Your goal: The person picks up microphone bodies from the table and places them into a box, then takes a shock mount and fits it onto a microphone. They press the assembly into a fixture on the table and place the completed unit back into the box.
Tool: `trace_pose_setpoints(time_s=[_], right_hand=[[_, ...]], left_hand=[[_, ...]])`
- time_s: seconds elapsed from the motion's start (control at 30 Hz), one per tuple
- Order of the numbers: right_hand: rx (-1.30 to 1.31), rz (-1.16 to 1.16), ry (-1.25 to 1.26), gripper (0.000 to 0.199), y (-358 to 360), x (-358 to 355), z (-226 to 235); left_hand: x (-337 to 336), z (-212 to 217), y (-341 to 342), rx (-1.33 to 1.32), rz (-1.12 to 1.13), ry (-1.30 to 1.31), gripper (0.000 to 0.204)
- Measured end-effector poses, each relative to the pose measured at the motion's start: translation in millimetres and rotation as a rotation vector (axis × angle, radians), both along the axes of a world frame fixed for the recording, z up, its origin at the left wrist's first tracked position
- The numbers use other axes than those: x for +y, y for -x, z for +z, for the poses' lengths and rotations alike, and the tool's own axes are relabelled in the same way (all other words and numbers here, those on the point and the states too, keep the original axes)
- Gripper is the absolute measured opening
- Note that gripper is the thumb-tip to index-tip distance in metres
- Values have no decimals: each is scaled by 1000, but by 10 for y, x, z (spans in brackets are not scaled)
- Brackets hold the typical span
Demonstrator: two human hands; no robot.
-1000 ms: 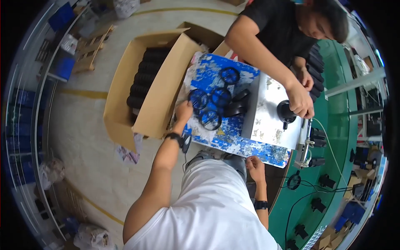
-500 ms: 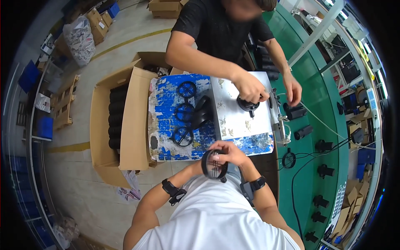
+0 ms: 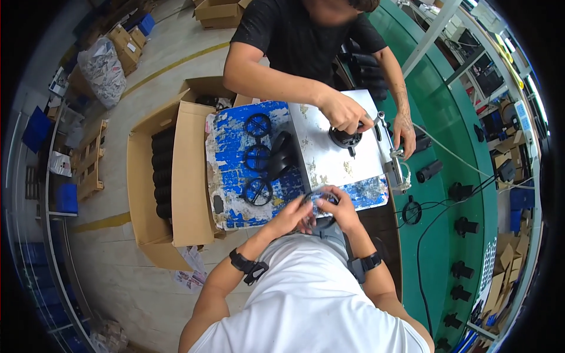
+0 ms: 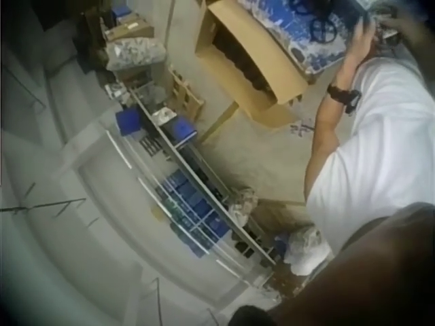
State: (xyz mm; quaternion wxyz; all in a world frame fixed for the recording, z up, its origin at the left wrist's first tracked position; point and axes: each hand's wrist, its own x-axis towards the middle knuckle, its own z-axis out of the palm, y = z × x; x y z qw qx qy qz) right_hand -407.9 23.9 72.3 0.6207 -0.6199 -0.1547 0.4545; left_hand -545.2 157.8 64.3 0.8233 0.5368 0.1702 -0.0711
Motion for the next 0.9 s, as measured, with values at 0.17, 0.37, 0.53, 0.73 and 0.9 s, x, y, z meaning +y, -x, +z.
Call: trace_pose_setpoints(time_s=[0.17, 0.37, 0.53, 0.73, 0.9], right_hand=[[153, -88, -153, 43, 7, 8, -41], [227, -27, -177, 50, -13, -105, -13], [191, -9, -99, 40, -55, -145, 4], [-38, -45, -67, 35, -67, -147, -98], [-62, -33, -59, 30, -98, -155, 12]], left_hand=[[101, 18, -177, -52, 88, -63, 36], [85, -28, -181, -67, 85, -92, 35], [60, -68, -205, -110, -3, -234, 35], [-14, -31, -249, -34, 71, -320, 40], [1, -173, -340, -115, 85, -284, 35]])
